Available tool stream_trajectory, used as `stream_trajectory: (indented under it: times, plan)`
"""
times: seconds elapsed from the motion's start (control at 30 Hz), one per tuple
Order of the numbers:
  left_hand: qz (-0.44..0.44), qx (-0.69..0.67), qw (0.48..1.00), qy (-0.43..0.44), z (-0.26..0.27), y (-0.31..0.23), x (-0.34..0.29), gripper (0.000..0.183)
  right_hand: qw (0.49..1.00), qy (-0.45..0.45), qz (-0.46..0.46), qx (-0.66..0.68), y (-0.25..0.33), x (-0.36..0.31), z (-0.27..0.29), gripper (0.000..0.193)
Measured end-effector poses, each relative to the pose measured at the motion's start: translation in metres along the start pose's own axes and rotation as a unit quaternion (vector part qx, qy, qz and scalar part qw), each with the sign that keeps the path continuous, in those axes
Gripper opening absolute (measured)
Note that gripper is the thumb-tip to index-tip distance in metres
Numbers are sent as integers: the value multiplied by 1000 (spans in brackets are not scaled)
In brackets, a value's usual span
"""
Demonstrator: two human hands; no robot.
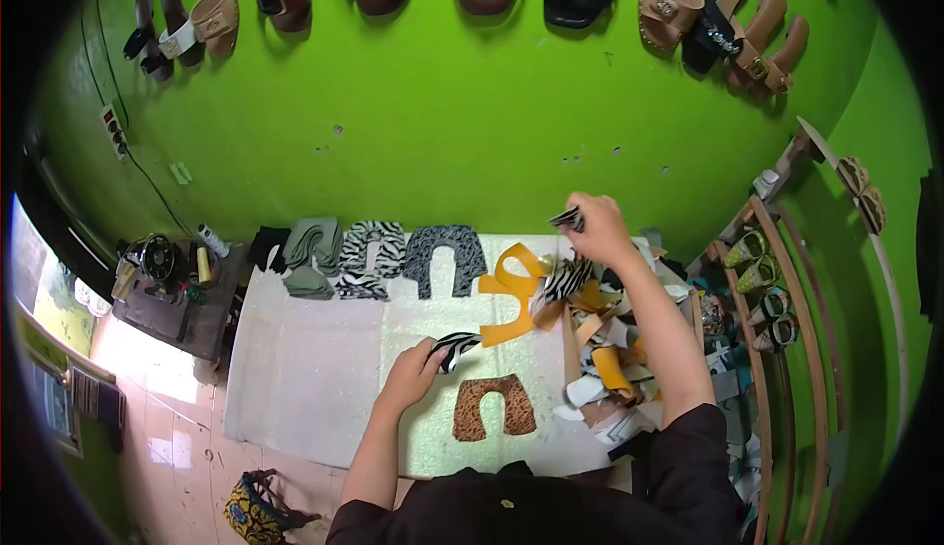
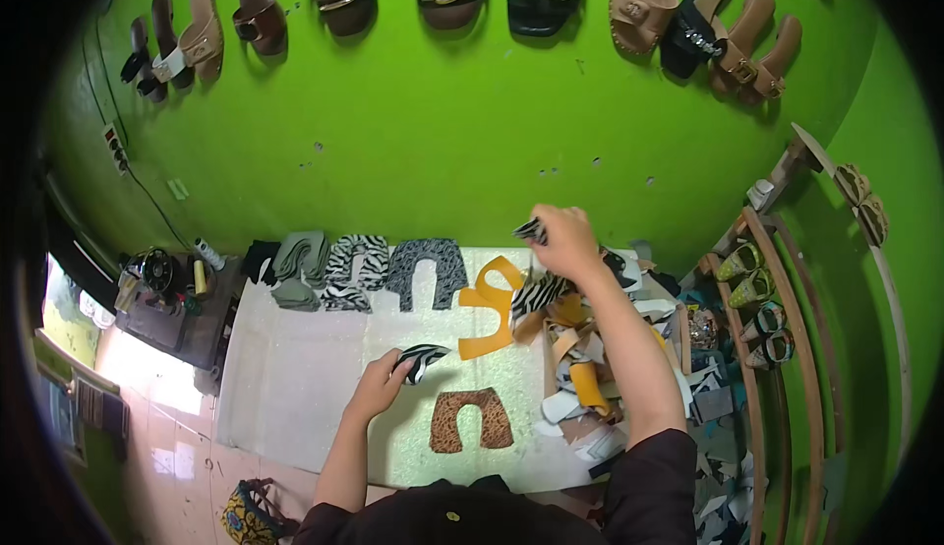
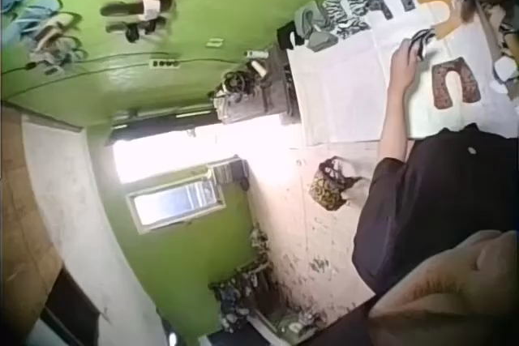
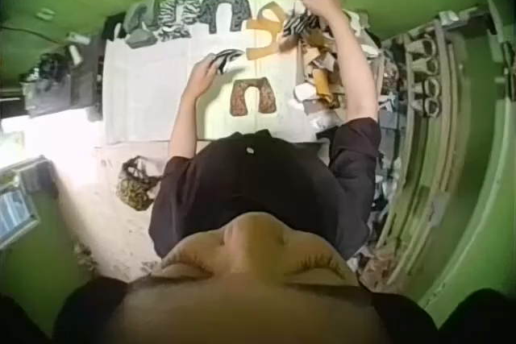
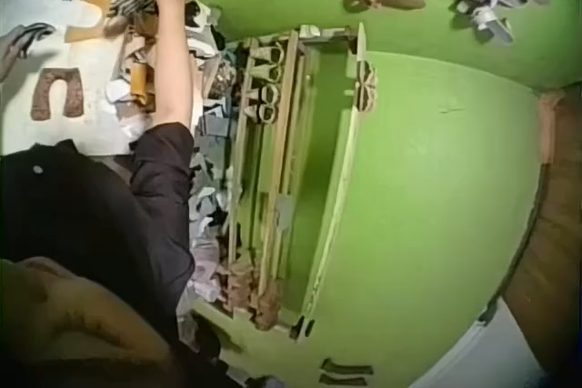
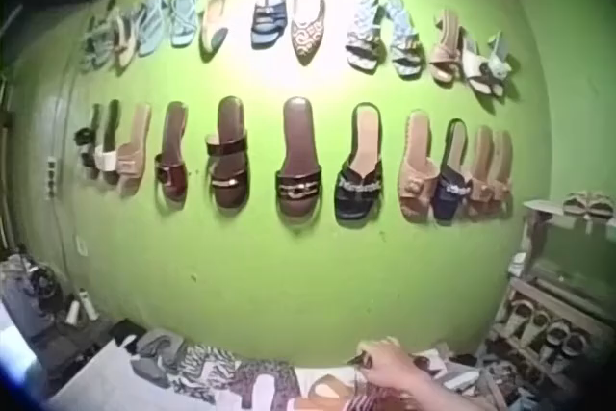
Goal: Sorting and organizing various cut fabric pieces by pattern and shape on a work table.
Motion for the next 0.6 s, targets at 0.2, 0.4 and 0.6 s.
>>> stream_trajectory:
  times: [0.2,0.4,0.6]
  plan:
    - [60,-56,993,-86,63,48,-62,24,955,220,195,41,139,-10,-149,41]
    - [92,-65,974,-197,127,85,-115,21,887,409,213,-30,253,-35,-291,60]
    - [130,-38,966,-220,153,125,-151,23,883,429,147,122,280,-49,-321,118]
Point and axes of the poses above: each hand's wrist, its own x-axis towards the middle knuckle, its own z-axis out of the back of the hand, y = z × x, the point moved 7 cm from there along x, towards the middle knuckle, and after that the axes turned 2 degrees about y, right-handed, at the moved point
